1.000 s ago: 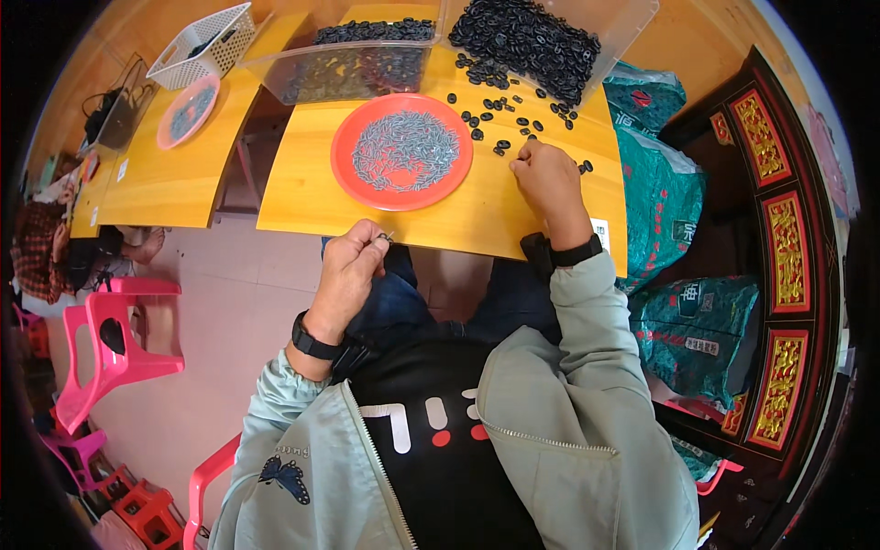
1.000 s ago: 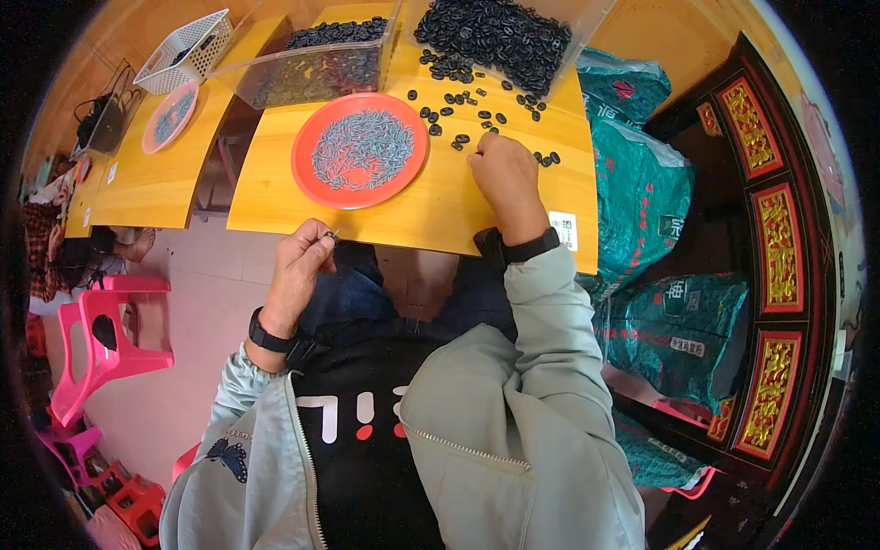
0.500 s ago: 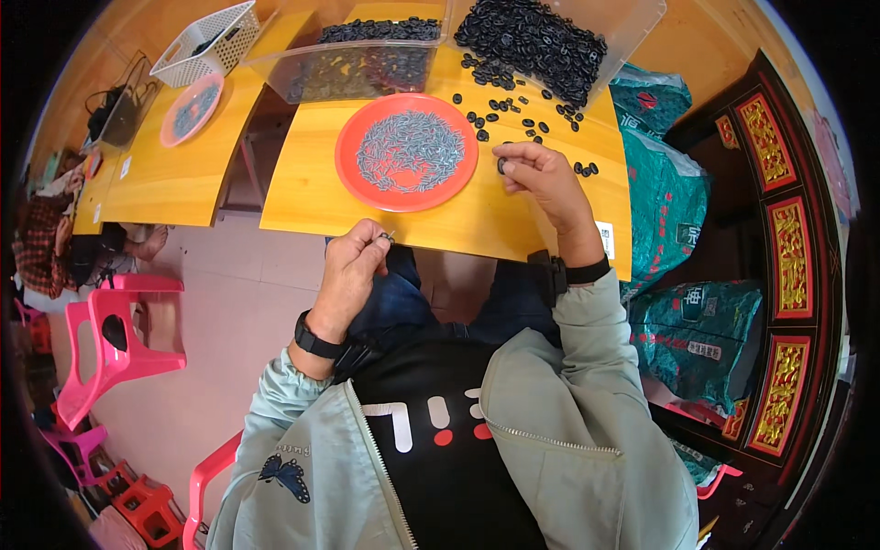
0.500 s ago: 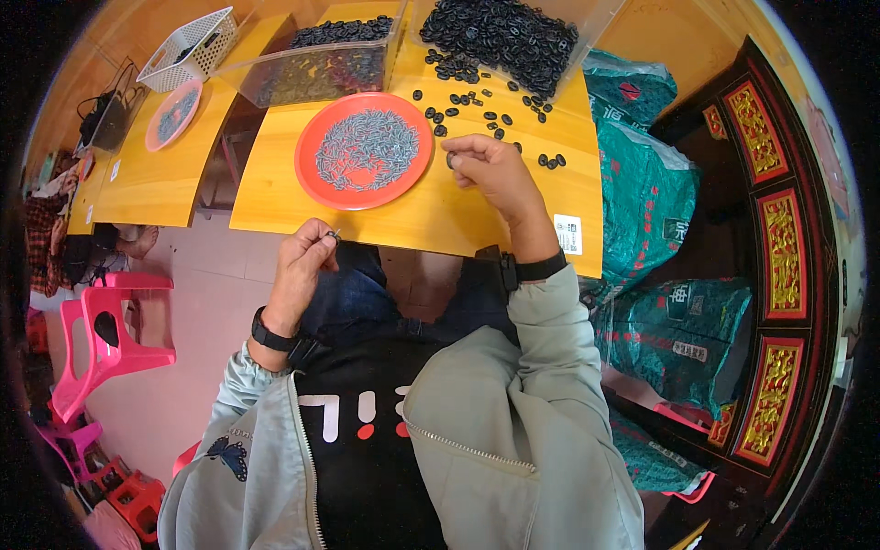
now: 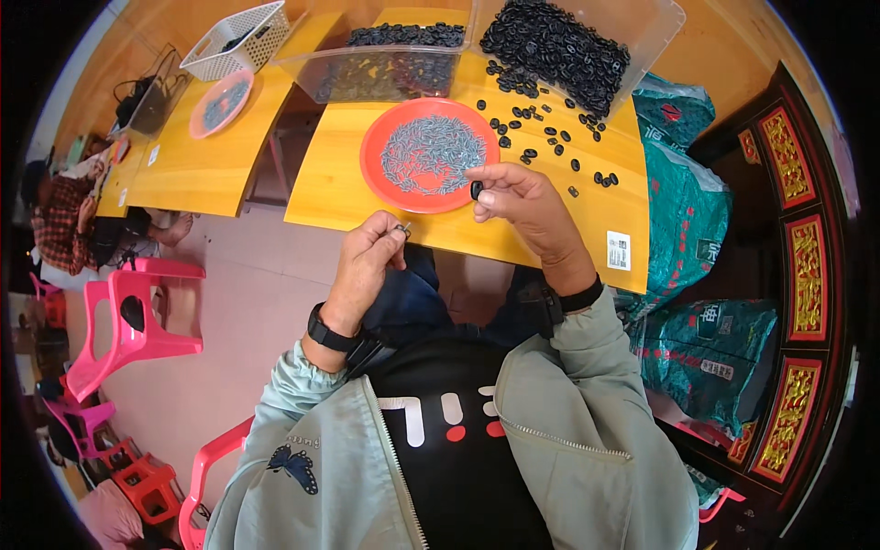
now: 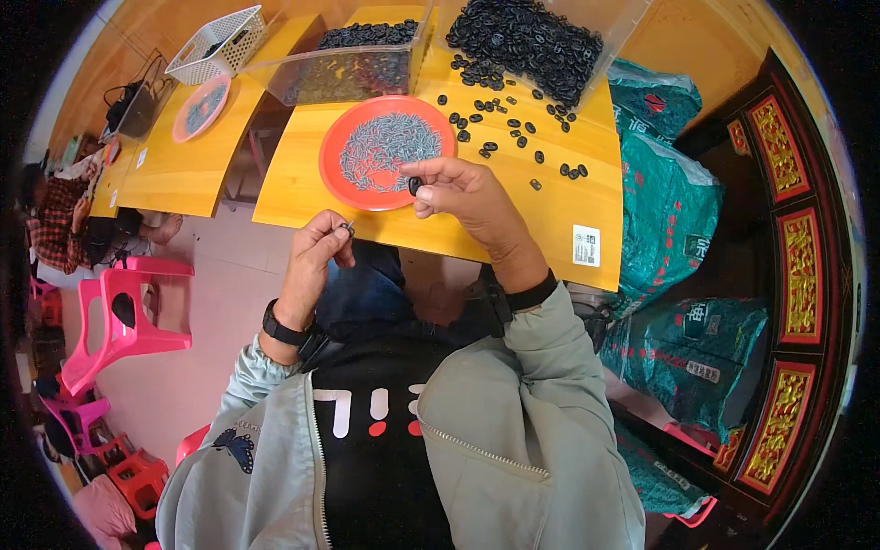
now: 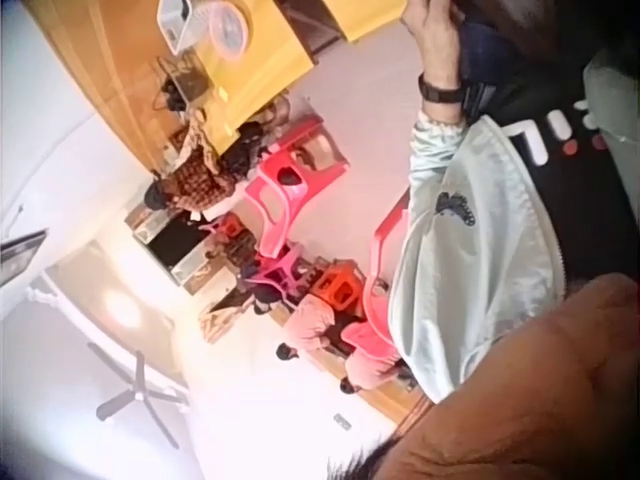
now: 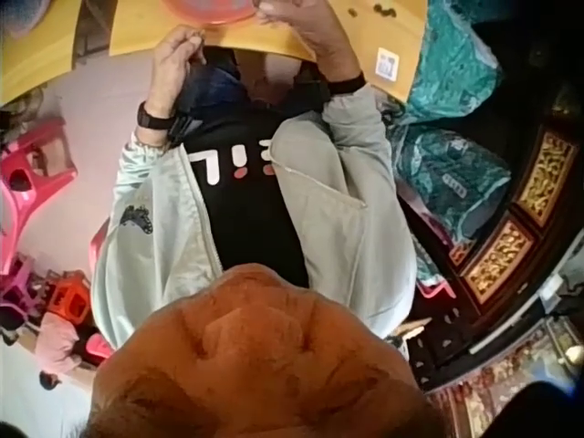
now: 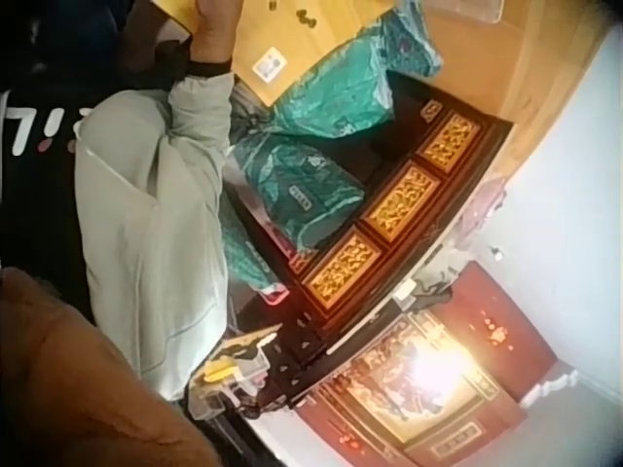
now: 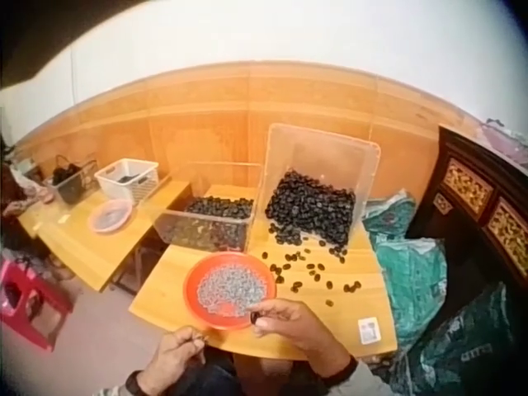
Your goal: Manually assemble small electronic switches by placing metal contact components onto plastic bases.
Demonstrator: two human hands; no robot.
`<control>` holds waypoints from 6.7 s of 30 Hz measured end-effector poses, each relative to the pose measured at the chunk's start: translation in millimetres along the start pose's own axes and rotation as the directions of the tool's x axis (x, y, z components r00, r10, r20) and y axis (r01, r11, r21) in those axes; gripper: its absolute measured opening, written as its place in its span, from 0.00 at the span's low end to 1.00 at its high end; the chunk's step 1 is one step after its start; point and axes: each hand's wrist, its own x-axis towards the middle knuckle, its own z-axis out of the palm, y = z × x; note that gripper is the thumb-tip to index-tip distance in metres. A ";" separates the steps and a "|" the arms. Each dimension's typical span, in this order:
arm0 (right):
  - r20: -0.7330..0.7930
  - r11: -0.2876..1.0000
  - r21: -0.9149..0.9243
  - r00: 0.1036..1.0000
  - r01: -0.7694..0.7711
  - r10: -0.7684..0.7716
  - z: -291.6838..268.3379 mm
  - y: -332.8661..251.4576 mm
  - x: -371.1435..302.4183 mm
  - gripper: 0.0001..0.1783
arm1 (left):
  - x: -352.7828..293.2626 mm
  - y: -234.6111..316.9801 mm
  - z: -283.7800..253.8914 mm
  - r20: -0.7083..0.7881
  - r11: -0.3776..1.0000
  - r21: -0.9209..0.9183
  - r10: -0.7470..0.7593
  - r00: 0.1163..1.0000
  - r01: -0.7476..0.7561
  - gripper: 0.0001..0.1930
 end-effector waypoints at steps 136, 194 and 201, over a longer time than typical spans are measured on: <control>-0.270 0.931 0.365 0.959 0.022 0.083 4.1 24.5 3.4 0.04 | 42.6 23.6 67.8 -0.045 0.999 -0.003 -0.032 0.998 0.032 0.08; -0.054 0.769 0.627 0.978 -0.122 0.200 -2.5 39.7 7.7 0.09 | 41.9 18.6 60.8 -0.067 0.994 -0.038 -0.104 0.992 0.102 0.06; -0.179 0.900 0.433 0.975 -0.045 0.135 3.5 31.7 4.7 0.08 | 41.3 19.7 63.4 -0.087 0.996 -0.051 -0.076 0.993 0.071 0.07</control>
